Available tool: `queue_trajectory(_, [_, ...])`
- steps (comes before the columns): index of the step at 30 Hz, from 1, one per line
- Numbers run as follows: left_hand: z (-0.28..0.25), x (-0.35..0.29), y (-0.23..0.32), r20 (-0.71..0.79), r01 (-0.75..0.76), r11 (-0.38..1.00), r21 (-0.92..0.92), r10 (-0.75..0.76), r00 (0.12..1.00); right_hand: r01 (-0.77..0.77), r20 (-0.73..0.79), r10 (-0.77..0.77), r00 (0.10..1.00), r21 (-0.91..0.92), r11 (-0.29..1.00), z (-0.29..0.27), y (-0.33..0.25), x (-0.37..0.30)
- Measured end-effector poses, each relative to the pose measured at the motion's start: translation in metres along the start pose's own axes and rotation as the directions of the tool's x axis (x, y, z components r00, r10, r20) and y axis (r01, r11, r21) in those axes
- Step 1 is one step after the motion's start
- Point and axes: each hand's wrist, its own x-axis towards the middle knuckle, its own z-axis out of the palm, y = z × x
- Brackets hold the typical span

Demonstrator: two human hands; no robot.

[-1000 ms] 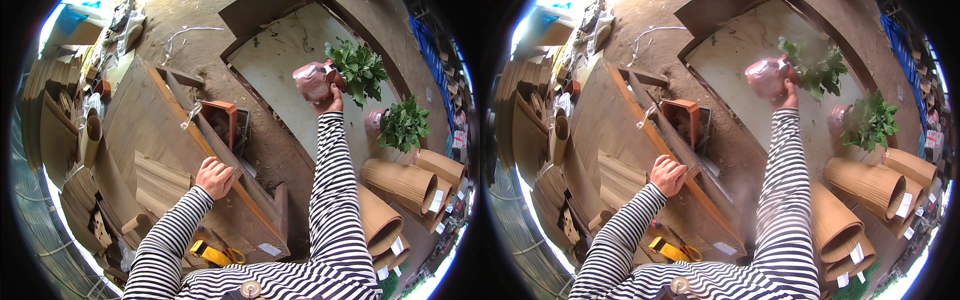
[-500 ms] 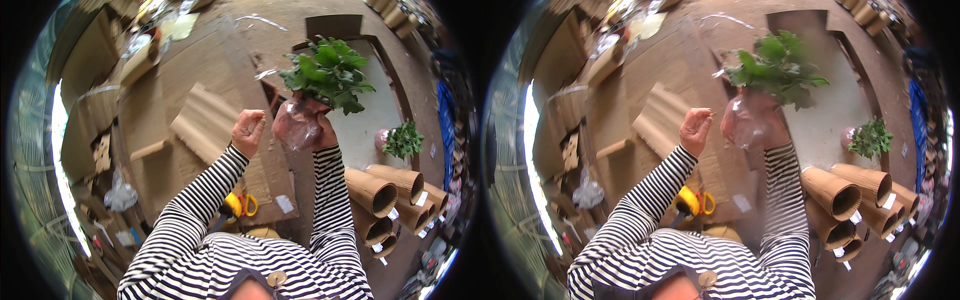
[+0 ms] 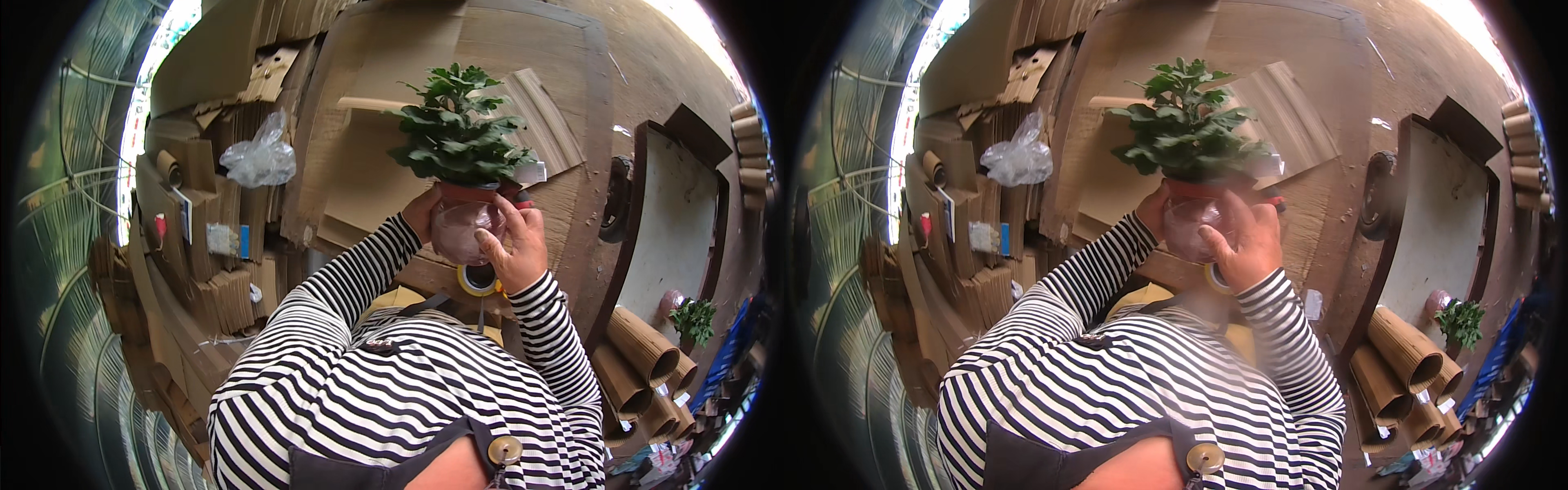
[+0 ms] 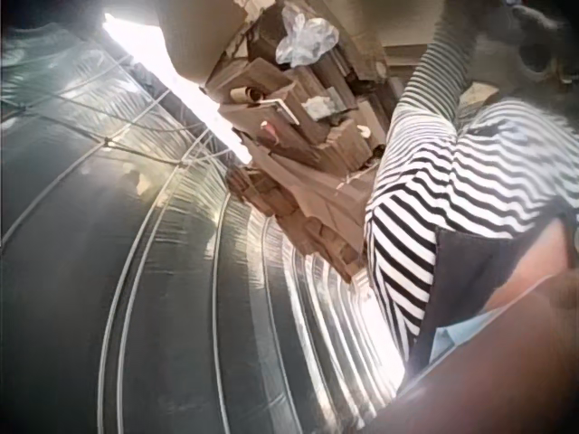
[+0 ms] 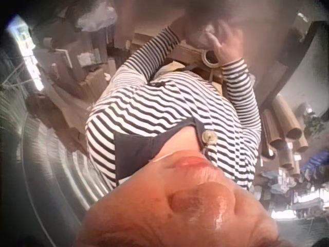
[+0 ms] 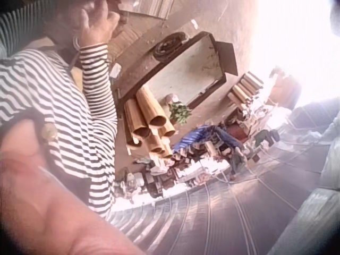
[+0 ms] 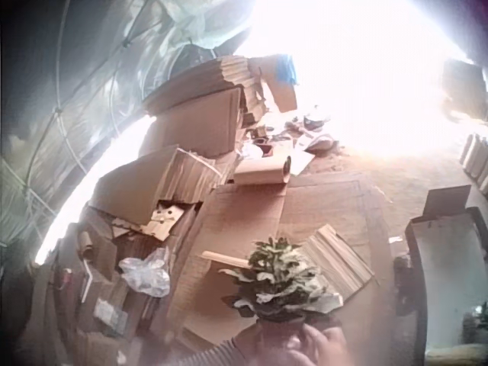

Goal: The person rolls flat corrugated cardboard sheets into cylindrical tubes and secures the seams with clear packing tape. They place a potted plant inside one tube and continue taping the seam. The finished tubes are set aside on a nearby surface.

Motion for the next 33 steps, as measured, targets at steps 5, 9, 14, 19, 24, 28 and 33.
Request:
queue_trajectory(5, [-0.047,-0.058,0.009,0.002,-0.053,0.971,-0.235,0.055,0.999,-0.038,-0.013,0.045,0.999,0.325,0.945,0.040,-0.039,0.010])
queue_trajectory(9, [-0.083,-0.094,0.016,-0.005,-0.015,0.935,-0.353,0.013,1.000,-0.159,-0.189,0.220,0.957,0.291,0.943,0.089,-0.038,0.045])
queue_trajectory(14, [-0.134,-0.138,0.026,0.009,0.058,0.871,-0.488,-0.062,0.998,-0.113,-0.104,0.179,0.978,0.458,0.882,0.115,-0.031,0.091])
queue_trajectory(19, [-0.176,-0.168,0.032,0.106,0.179,0.762,-0.622,-0.145,0.984,-0.218,-0.427,0.091,0.900,-0.259,0.941,0.093,0.025,0.124])
queue_trajectory(24, [-0.208,-0.189,0.019,0.061,0.182,0.654,-0.735,-0.204,0.977,-0.540,0.544,0.422,0.725,0.070,0.839,0.223,-0.011,0.056])
queue_trajectory(28, [-0.184,-0.186,0.037,-0.261,0.068,0.890,-0.451,-0.204,0.944,-0.515,0.552,0.309,0.775,0.266,0.815,0.283,-0.030,0.046])
queue_trajectory(33, [-0.171,-0.167,0.019,-0.501,-0.137,0.972,-0.189,0.024,0.865,-0.245,0.551,0.157,0.820,0.088,0.966,0.246,-0.012,0.096])
